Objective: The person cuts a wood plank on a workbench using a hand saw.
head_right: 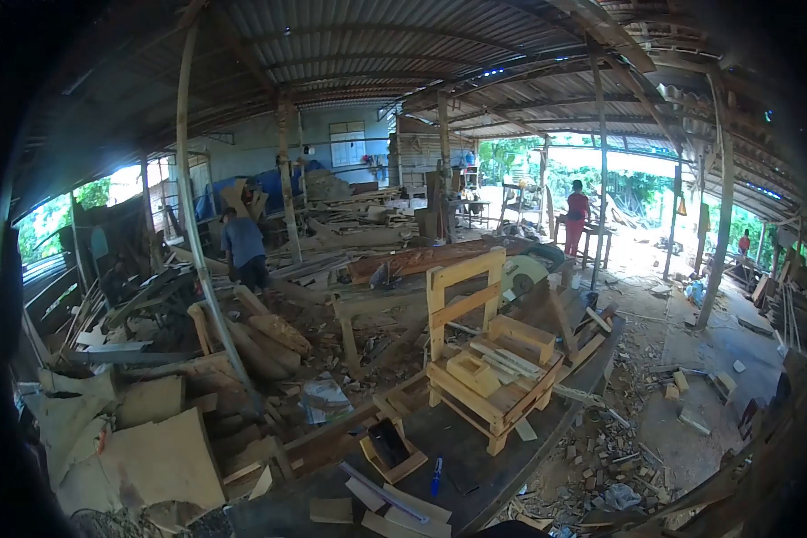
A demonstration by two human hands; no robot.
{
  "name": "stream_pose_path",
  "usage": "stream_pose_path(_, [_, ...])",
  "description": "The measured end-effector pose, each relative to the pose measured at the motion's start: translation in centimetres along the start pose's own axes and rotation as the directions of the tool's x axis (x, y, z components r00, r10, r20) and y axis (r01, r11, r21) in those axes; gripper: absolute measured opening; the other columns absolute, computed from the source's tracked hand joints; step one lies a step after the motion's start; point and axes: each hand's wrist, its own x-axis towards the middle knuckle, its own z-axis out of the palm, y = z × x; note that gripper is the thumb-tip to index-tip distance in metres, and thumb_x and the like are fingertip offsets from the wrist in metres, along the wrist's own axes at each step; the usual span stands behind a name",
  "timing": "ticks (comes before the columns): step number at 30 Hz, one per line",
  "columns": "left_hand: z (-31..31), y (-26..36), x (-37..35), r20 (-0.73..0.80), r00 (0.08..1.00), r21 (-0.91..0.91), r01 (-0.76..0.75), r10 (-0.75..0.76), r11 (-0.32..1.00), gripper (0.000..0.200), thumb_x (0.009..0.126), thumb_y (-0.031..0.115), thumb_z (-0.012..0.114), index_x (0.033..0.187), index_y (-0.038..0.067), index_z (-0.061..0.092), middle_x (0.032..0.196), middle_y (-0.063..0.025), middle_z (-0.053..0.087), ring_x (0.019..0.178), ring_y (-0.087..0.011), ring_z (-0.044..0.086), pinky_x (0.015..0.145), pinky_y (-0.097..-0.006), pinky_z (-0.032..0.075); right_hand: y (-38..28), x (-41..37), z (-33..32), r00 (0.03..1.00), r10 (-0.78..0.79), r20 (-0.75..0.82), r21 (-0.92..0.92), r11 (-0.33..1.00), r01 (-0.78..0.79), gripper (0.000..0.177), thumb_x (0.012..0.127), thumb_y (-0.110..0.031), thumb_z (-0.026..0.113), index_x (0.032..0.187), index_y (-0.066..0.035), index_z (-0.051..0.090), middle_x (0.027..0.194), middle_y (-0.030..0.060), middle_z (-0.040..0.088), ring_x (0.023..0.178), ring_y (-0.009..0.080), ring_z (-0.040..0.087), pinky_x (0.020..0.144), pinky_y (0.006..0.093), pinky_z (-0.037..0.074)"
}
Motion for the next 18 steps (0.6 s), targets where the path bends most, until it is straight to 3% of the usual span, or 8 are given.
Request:
stream_pose_path(11, [0.2, -1.9, -0.6, -0.007, 0.998, 0.031, 0.063, -0.063, 0.998, 0.035, 0.095, 0.032, 0.053, 0.121, 0.009, 0.058, 0.122, -0.012, 0.057, 0.114, -0.028, 0.054, 0.094, -0.0477, 0.044, 1.3, -0.5, 1.7, 1.0, 0.001, -0.011, -0.039, 0.999, -0.001, 0.056, 0.093, -0.052, 0.06, 0.136, -0.017, 0.059, 0.122, 0.0214, 0.066, 0.106, 0.0287, 0.066, 0.092, 0.0426, 0.051])
stream_pose_path(16, [1.0, -2.6, -0.5, -0.013, 0.996, 0.06, 0.084, -0.084, 0.995, 0.035, 0.095, 0.032, 0.053, 0.121, 0.009, 0.058, 0.121, -0.0119, 0.057, 0.114, -0.0281, 0.054, 0.094, -0.0477, 0.044, 2.8, -0.2, 2.5, 0.998, -0.019, -0.057, -0.139, 0.99, 0.011, 0.058, 0.093, -0.054, 0.06, 0.138, -0.017, 0.059, 0.125, 0.0224, 0.066, 0.108, 0.0294, 0.067, 0.093, 0.043, 0.051])
stream_pose_path(18, [1.2, -2.8, -0.4, -0.011, 0.996, 0.068, 0.086, -0.086, 0.994, 0.035, 0.095, 0.033, 0.053, 0.121, 0.009, 0.058, 0.121, -0.0119, 0.057, 0.114, -0.0282, 0.054, 0.094, -0.0477, 0.044, 3.4, 0.8, 2.5, 1.0, -0.009, 0.02, -0.058, 0.998, 0.01, 0.065, 0.09, -0.057, 0.063, 0.135, -0.011, 0.059, 0.117, 0.0223, 0.067, 0.102, 0.0309, 0.066, 0.088, 0.0442, 0.051])
